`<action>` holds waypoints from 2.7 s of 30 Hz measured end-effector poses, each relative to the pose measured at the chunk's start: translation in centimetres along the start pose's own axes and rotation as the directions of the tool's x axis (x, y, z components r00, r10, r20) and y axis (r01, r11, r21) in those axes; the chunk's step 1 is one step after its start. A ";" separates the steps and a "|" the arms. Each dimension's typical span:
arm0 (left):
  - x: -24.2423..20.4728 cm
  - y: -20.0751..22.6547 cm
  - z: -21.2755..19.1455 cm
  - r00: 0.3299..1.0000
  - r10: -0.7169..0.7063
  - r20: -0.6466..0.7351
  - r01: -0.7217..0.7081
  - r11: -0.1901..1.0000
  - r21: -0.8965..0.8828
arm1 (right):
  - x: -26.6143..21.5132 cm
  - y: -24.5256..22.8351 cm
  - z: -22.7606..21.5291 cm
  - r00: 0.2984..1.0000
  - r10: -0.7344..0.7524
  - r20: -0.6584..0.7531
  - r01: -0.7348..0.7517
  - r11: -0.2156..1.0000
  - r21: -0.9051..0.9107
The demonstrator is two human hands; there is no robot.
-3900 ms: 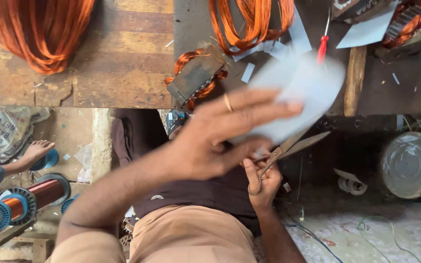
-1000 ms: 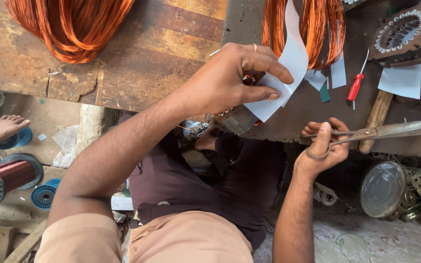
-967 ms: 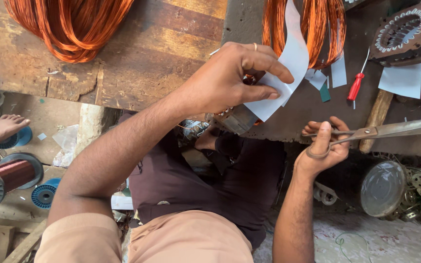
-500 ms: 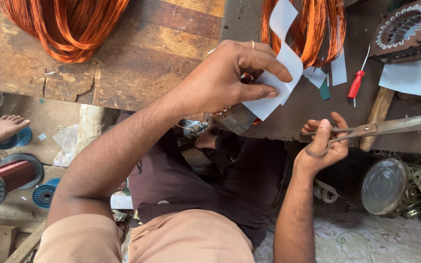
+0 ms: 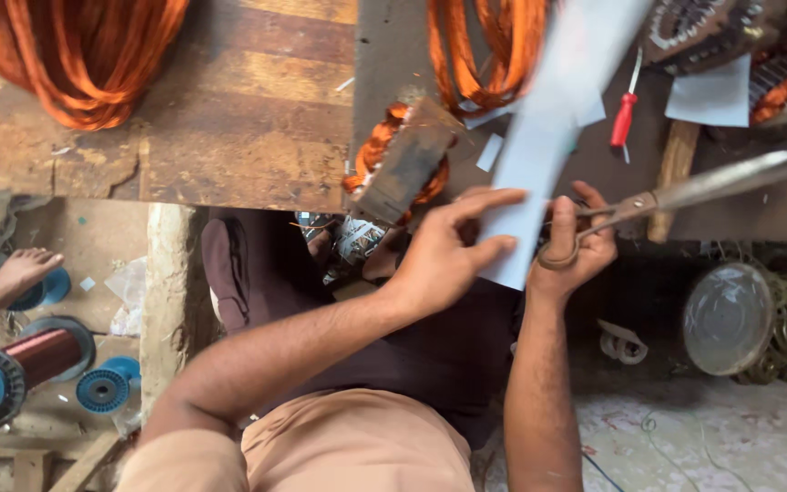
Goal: The person sits on the floor and assembles an electrical component by wrapping copper wire around a metal core. They use a screwdriver to tighten the wire and cut white insulating paper with scissors to place between the wire layers.
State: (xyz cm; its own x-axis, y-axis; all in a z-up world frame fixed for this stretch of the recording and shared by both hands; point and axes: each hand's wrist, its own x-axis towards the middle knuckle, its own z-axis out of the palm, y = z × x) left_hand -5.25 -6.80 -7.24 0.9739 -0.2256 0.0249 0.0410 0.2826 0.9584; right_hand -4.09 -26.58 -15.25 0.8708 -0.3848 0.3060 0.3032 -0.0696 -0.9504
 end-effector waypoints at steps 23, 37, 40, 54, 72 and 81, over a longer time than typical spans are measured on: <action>0.8 -4.2 -0.6 0.991 -0.122 0.055 0.120 0.992 0.035 | -15.6 -5.1 -5.7 0.653 0.622 0.432 -0.536 0.782 -0.317; 0.8 -4.0 -0.9 0.986 -0.145 0.082 0.141 0.988 0.056 | -15.1 -5.5 -5.1 0.669 0.611 0.424 -0.471 0.789 -0.394; 0.7 -4.0 -0.9 0.990 -0.096 0.099 0.088 0.993 0.080 | -15.0 -5.4 -5.1 0.668 0.614 0.421 -0.477 0.787 -0.390; 0.8 -3.4 -0.9 0.985 -0.147 0.086 0.136 0.982 0.129 | -14.6 -5.4 -4.6 0.669 0.618 0.413 -0.479 0.783 -0.396; 0.0 -3.8 -0.4 0.980 -0.182 0.077 0.175 0.981 0.088 | -13.8 -5.4 -4.1 0.686 0.614 0.391 -0.487 0.786 -0.381; 0.1 -3.2 -0.5 0.964 -0.256 0.067 0.248 0.962 0.116 | -13.7 -5.3 -3.9 0.682 0.625 0.381 -0.479 0.774 -0.414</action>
State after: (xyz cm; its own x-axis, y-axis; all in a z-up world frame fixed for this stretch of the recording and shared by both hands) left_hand -5.16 -7.24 -10.43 0.9136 -0.3524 -0.2027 0.2548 0.1077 0.9610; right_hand -19.13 -24.53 -14.63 0.9303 0.0446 -0.3640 -0.3423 -0.2504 -0.9056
